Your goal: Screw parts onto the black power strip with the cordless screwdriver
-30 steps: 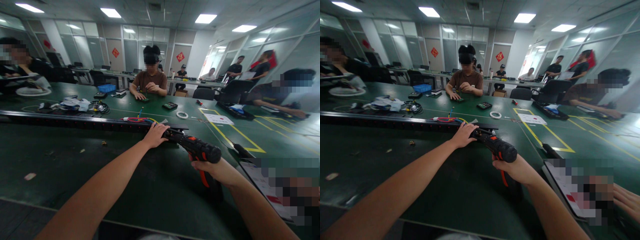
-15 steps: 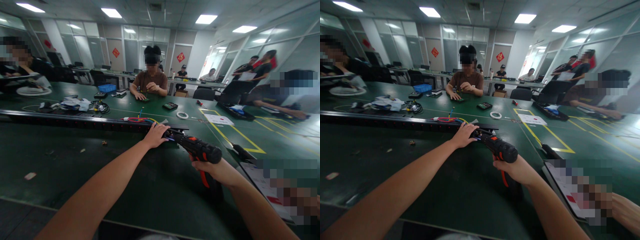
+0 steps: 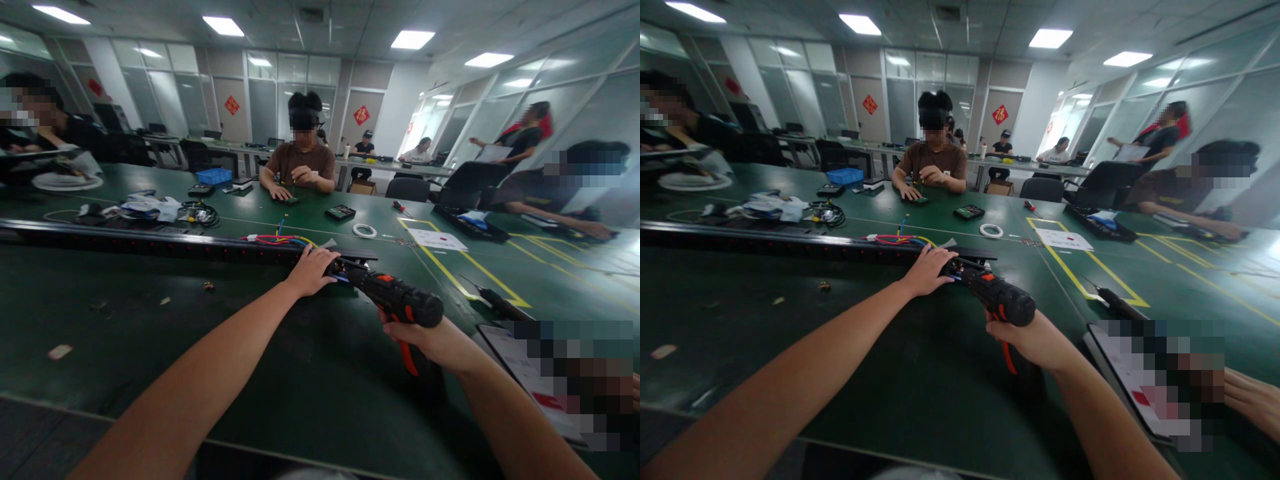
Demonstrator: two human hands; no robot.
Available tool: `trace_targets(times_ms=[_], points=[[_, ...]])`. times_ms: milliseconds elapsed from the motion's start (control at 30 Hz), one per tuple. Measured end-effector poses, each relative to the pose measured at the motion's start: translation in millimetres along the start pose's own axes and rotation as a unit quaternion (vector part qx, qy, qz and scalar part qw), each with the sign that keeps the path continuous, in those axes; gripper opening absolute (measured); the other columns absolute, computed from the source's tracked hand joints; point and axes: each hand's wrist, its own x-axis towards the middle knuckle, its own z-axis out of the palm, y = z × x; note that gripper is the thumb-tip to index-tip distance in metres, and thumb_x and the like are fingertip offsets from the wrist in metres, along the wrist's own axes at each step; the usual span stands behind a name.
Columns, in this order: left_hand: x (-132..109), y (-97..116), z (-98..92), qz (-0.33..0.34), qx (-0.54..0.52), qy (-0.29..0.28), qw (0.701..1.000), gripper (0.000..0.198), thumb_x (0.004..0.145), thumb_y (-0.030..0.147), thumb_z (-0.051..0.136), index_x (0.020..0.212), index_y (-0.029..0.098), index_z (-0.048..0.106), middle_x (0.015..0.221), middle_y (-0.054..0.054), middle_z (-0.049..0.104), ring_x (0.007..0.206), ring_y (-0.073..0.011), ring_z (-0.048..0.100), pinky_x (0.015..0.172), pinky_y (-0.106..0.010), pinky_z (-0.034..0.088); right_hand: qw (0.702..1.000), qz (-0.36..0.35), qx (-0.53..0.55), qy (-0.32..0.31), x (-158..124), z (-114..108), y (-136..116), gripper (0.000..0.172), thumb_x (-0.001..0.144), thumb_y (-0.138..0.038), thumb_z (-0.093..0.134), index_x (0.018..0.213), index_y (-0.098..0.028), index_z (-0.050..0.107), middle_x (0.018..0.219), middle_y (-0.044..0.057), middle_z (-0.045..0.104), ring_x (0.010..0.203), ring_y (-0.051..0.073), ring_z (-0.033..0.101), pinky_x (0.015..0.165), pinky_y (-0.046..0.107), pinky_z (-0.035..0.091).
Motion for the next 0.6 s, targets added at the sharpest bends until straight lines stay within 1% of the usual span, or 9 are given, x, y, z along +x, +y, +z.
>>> trace_targets(times_ms=[200, 467, 600], points=[[0.3, 0.9, -1.1, 0.0, 0.0, -0.002, 1.0, 0.064, 0.1, 0.038, 0.076, 0.156, 0.019, 0.052, 0.154, -0.016, 0.061, 0.151, -0.0334, 0.049, 0.134, -0.062, 0.015, 1.0, -0.005, -0.005, -0.001, 0.4, -1.0, 2.3, 0.023, 0.073, -0.035, 0.078, 0.09, -0.021, 0.072, 0.085, 0.003, 0.068, 0.079, 0.022, 0.062, 0.073, 0.035, 0.052], [0.0, -0.5, 0.2, 0.004, 0.001, 0.0, 1.0, 0.064, 0.1, 0.038, 0.075, 0.157, 0.02, 0.051, 0.155, -0.016, 0.06, 0.152, -0.0331, 0.048, 0.134, -0.062, 0.016, 1.0, -0.005, -0.016, -0.011, 0.0, -2.0, 0.6, 0.021, 0.075, -0.034, 0.077, 0.089, -0.02, 0.071, 0.083, 0.002, 0.067, 0.078, 0.022, 0.061, 0.073, 0.035, 0.052], [0.4, -0.4, 0.4, 0.003, 0.0, -0.002, 1.0, 0.063, 0.1, 0.038, 0.075, 0.156, 0.02, 0.052, 0.154, -0.016, 0.061, 0.152, -0.0333, 0.049, 0.134, -0.062, 0.017, 1.0, 0.0, -0.015, -0.006, -0.1, -0.8, -0.6, 0.023, 0.073, -0.035, 0.077, 0.09, -0.02, 0.071, 0.085, 0.002, 0.068, 0.08, 0.023, 0.062, 0.075, 0.036, 0.052]])
